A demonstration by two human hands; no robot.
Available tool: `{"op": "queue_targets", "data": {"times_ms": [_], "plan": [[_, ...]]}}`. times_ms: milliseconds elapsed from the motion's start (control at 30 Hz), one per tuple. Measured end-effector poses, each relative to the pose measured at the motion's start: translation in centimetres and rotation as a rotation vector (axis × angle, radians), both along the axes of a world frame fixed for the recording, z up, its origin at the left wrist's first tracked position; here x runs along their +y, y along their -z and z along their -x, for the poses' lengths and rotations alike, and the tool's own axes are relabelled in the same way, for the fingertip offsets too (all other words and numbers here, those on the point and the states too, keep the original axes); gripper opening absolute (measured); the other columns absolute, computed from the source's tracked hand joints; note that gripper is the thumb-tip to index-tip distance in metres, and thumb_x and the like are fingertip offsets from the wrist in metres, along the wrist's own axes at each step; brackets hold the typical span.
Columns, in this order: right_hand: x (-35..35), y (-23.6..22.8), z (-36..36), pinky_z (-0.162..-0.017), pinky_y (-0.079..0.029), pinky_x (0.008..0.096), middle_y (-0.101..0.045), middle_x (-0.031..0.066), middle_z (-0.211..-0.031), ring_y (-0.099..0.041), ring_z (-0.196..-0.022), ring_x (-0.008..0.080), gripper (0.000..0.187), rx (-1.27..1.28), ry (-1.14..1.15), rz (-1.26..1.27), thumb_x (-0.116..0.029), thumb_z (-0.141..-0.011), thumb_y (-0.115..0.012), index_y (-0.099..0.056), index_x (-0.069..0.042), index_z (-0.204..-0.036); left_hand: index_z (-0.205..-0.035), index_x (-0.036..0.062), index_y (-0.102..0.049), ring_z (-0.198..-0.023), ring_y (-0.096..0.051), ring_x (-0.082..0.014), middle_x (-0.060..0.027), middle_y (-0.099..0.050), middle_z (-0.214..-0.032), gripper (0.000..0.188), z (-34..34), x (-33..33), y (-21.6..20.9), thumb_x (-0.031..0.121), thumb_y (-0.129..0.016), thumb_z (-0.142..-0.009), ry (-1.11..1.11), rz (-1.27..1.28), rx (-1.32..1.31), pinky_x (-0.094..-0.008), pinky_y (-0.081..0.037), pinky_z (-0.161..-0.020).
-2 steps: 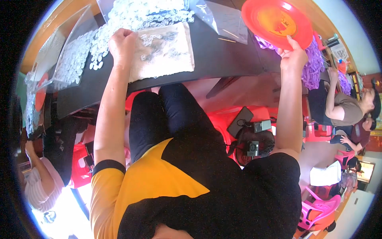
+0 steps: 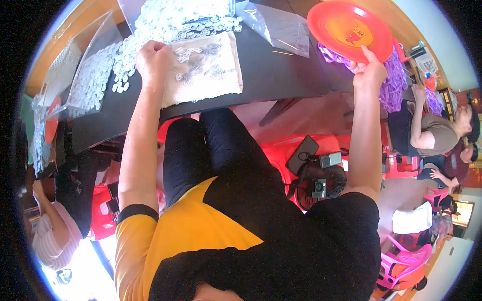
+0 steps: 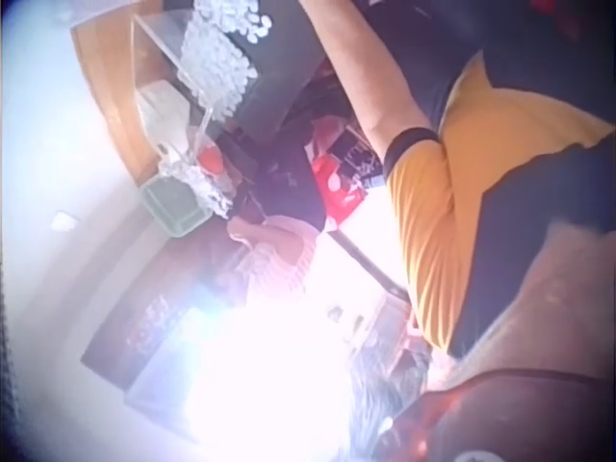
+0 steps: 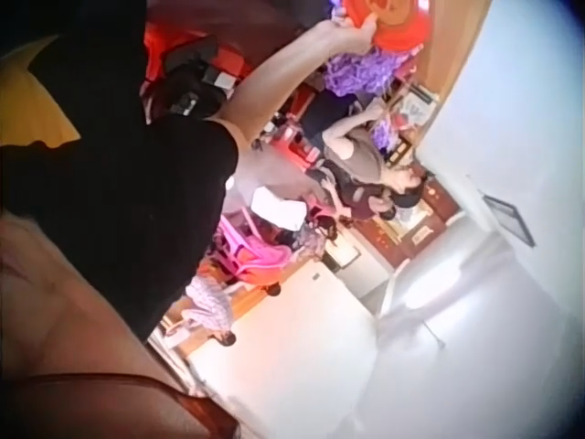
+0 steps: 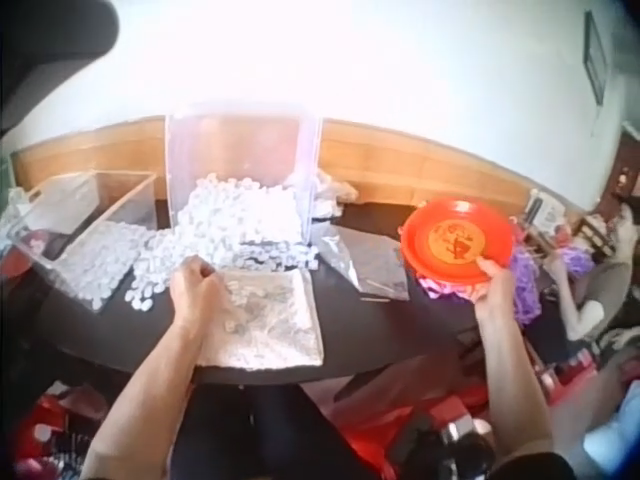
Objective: Sorting small white plastic components and attaching them to purple decorative straps.
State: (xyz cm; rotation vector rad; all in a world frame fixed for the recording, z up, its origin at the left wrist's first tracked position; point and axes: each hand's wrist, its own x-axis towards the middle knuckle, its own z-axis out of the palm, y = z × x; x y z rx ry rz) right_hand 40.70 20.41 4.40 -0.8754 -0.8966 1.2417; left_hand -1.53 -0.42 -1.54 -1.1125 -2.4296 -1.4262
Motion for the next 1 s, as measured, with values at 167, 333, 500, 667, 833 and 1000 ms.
{"op": "queue_targets", "data": {"times_ms": [167,333,500,667,833,1000], "plan": [[2.2,0.0,1.9,-0.049,-0.049,0.0305,-0.066,0.0122,-0.105,-0.069,-0.076,0.0274,0.038,-0.102,0.019,0.045,-0.005,-0.082,-0.070,-0.055,-0.005,-0.117,-0.076,0.0043,-0.070,-0.074,-0.066,-0.0306,-0.0137,-0.069,-0.076,0.012,-0.1,-0.2,0.0,0.015,-0.067,-0.071,0.004,-0.023,-0.016,-0.0377,-0.052,-0.075],[8.6,2.5,4.1,-0.048,-0.051,0.0320,-0.065,0.0171,-0.102,-0.068,-0.073,0.0320,0.043,-0.149,-0.149,0.078,-0.009,-0.085,-0.069,-0.050,-0.002,-0.123,-0.080,0.0022,-0.071,-0.072,-0.066,-0.0255,-0.0162,-0.069,-0.075,0.019,0.5,0.7,0.4,0.019,-0.066,-0.073,0.049,-0.041,-0.006,-0.0357,-0.051,-0.072],[9.3,3.9,6.2,-0.050,-0.055,0.0325,-0.063,0.0215,-0.097,-0.065,-0.067,0.0318,0.054,-0.178,-0.290,0.186,-0.038,-0.086,-0.067,-0.053,0.007,-0.113,-0.082,-0.0018,-0.070,-0.065,-0.059,-0.0168,-0.0107,-0.066,-0.070,0.017,1.6,1.1,0.9,0.012,-0.065,-0.074,0.036,-0.101,0.018,-0.0306,-0.047,-0.062],[3.1,2.9,8.2,-0.035,-0.044,0.0322,-0.055,0.0316,-0.092,-0.057,-0.046,0.0289,0.049,-0.383,-0.105,0.040,-0.019,-0.087,-0.065,-0.043,0.022,-0.100,-0.076,-0.0062,-0.067,-0.055,-0.057,-0.0194,-0.0138,-0.062,-0.059,0.015,1.0,0.7,0.2,0.004,-0.056,-0.074,0.062,-0.162,-0.084,-0.0336,-0.044,-0.051],[2.6,3.6,7.0,-0.032,-0.034,0.0273,-0.049,0.0169,-0.058,-0.047,-0.036,0.0231,0.035,-0.366,-0.075,-0.071,-0.015,-0.084,-0.061,-0.045,0.010,-0.068,-0.075,-0.0054,-0.067,-0.055,-0.054,-0.0157,-0.0080,-0.061,-0.061,0.013,0.0,0.6,0.2,0.005,-0.059,-0.073,0.077,-0.114,-0.047,-0.0309,-0.044,-0.052],[2.0,3.0,6.2,-0.031,-0.035,0.0285,-0.046,0.0131,-0.049,-0.043,-0.033,0.0196,0.034,-0.414,-0.135,-0.036,-0.013,-0.083,-0.060,-0.045,0.005,-0.058,-0.077,-0.0032,-0.067,-0.060,-0.054,-0.0139,-0.0066,-0.062,-0.064,0.012,-2.1,-0.1,-1.3,0.006,-0.061,-0.073,0.029,-0.056,-0.044,-0.0287,-0.044,-0.057]]}}
